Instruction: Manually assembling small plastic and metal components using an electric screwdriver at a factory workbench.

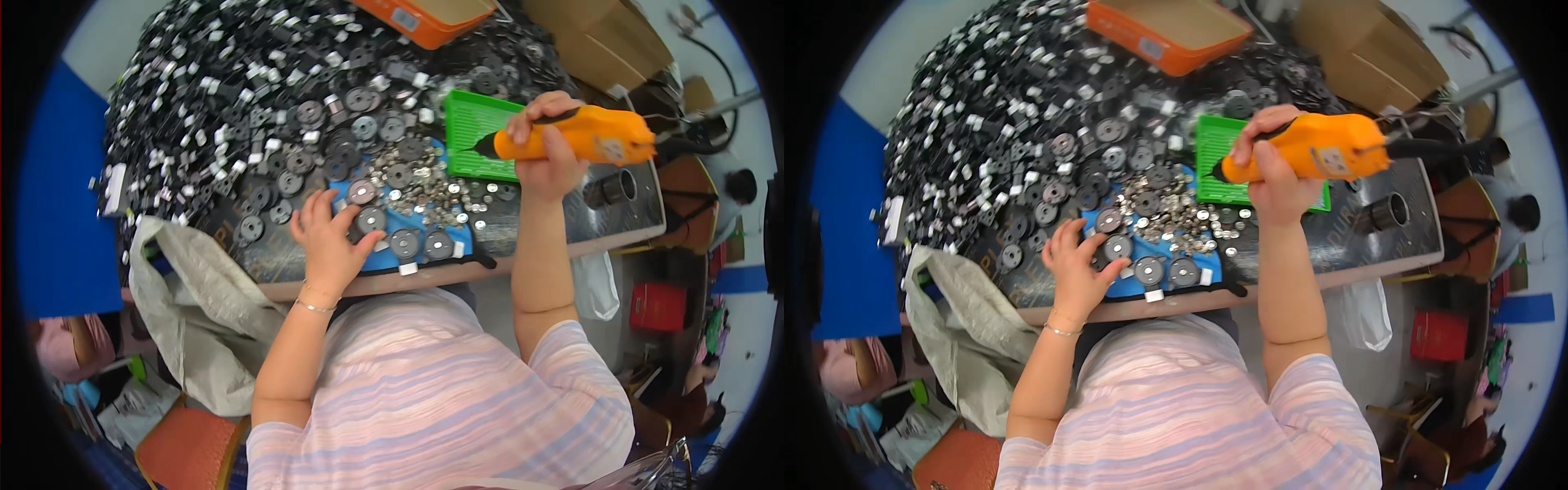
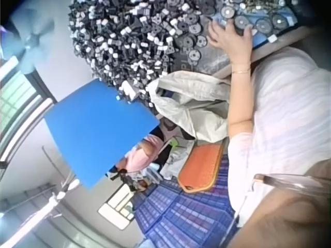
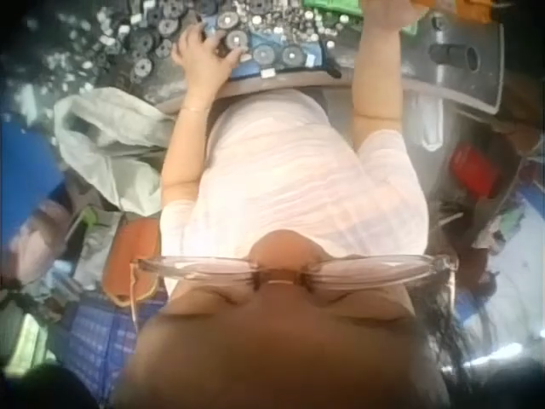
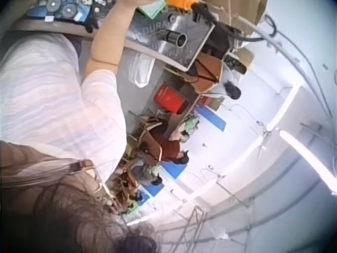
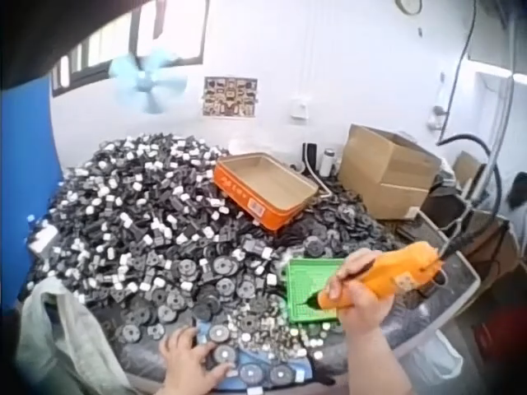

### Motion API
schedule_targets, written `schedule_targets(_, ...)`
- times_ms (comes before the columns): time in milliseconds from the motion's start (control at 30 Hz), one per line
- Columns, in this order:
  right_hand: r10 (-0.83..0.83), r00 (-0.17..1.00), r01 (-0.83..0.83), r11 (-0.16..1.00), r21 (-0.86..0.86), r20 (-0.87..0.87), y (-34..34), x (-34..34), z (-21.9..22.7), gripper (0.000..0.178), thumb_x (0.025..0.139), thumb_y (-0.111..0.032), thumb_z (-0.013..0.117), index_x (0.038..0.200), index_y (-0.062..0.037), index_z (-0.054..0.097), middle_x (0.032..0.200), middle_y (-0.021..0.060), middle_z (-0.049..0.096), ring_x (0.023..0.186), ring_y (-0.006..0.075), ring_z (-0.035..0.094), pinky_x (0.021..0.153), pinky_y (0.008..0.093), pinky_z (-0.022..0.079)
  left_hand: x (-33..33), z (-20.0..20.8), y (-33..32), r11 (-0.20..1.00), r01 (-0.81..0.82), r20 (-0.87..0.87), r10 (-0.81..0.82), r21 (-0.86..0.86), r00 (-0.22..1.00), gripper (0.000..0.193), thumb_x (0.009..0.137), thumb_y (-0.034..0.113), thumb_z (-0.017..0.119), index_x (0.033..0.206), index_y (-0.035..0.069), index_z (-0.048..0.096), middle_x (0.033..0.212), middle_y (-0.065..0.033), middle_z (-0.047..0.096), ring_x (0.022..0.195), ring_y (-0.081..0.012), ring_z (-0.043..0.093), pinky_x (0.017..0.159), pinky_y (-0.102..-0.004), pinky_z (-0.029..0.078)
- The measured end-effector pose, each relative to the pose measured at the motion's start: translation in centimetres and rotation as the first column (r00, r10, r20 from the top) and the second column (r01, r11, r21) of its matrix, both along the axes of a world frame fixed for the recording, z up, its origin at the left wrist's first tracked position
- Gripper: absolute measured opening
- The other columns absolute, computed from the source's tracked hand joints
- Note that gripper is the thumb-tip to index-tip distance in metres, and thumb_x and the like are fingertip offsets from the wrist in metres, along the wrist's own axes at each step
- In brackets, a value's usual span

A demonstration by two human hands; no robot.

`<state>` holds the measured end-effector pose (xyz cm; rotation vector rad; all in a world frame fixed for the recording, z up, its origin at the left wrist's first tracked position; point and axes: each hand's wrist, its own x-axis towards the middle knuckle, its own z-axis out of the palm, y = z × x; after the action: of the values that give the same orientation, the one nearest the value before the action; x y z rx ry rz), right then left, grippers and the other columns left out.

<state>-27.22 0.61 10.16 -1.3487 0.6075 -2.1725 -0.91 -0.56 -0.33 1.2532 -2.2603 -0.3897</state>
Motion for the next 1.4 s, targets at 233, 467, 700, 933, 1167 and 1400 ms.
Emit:
schedule_targets(233, -0.283, 0.959, 0.280, 0.936, 0.212, -0.017, 0.6, -5.2, -4.7, 0.026, 0.075, 0.009, 0.060, 0.096, -0.0002, 0.050, 0.083, 0.0097, 0.058, 0.061, 0.0140, 0.059, 0.056, 0.0266, 0.051, -0.5, -0.2, 0.3, 0.999, -0.015, 0.030, 0.016, -0.042, 0.999, 0.047, 0.063, 0.038, 0.081, 0.096, 0.007, 0.066, 0.125, -0.0134, 0.049, 0.125, -0.0337, 0.038, 0.103, -0.0552, 0.019)
schedule_targets(467, -0.232, 0.972, 0.236, 0.950, 0.206, -0.047, 0.5, -4.5, -4.8, 0.018, 0.079, 0.003, 0.059, 0.096, 0.0011, 0.052, 0.084, 0.0113, 0.057, 0.063, 0.0170, 0.057, 0.060, 0.0295, 0.049, -0.5, -0.3, 0.2, 0.999, -0.021, 0.036, 0.023, -0.049, 0.999, 0.048, 0.063, 0.041, 0.080, 0.094, 0.007, 0.065, 0.124, -0.0132, 0.049, 0.122, -0.0339, 0.039, 0.102, -0.0539, 0.020)
schedule_targets(700, -0.203, 0.976, 0.215, 0.950, 0.226, -0.074, 0.4, -5.0, -5.2, 0.018, 0.079, 0.002, 0.060, 0.095, 0.0007, 0.052, 0.083, 0.0106, 0.056, 0.063, 0.0167, 0.057, 0.060, 0.0293, 0.049, -0.5, -0.5, 0.1, 0.998, -0.018, 0.030, 0.020, -0.067, 0.999, 0.052, 0.063, 0.047, 0.078, 0.094, 0.007, 0.065, 0.122, -0.0131, 0.051, 0.121, -0.0333, 0.041, 0.101, -0.0531, 0.021)
schedule_targets(933, -0.191, 0.981, 0.188, 0.966, 0.175, 0.002, 0.4, -4.6, -3.6, 0.019, 0.078, 0.003, 0.060, 0.095, -0.0002, 0.052, 0.080, 0.0090, 0.057, 0.060, 0.0149, 0.057, 0.057, 0.0274, 0.049, -0.3, -0.4, 0.3, 0.997, -0.023, 0.023, 0.024, -0.067, 0.999, 0.052, 0.063, 0.049, 0.076, 0.094, 0.008, 0.066, 0.121, -0.0129, 0.051, 0.121, -0.0327, 0.041, 0.101, -0.0543, 0.021)
schedule_targets(1167, 0.260, 0.965, -0.262, 0.957, 0.123, 0.031, 1.0, 3.5, -1.2, 0.018, 0.076, -0.003, 0.060, 0.092, 0.0018, 0.052, 0.087, 0.0133, 0.053, 0.061, 0.0178, 0.056, 0.057, 0.0291, 0.051, -0.5, -0.4, 0.6, 0.998, -0.039, 0.002, 0.039, -0.046, 0.999, 0.049, 0.064, 0.046, 0.077, 0.094, 0.009, 0.066, 0.123, -0.0121, 0.051, 0.123, -0.0319, 0.039, 0.102, -0.0547, 0.019)
schedule_targets(1400, 0.398, 0.900, -0.348, 0.901, 0.258, -0.177, -0.2, 9.1, -3.0, 0.021, 0.077, -0.006, 0.066, 0.091, 0.0009, 0.053, 0.086, 0.0125, 0.051, 0.061, 0.0161, 0.057, 0.056, 0.0257, 0.049, -0.7, -0.1, 0.6, 0.999, -0.051, -0.006, 0.051, -0.015, 0.999, 0.048, 0.063, 0.043, 0.078, 0.095, 0.010, 0.066, 0.124, -0.0115, 0.050, 0.124, -0.0312, 0.038, 0.102, -0.0565, 0.020)
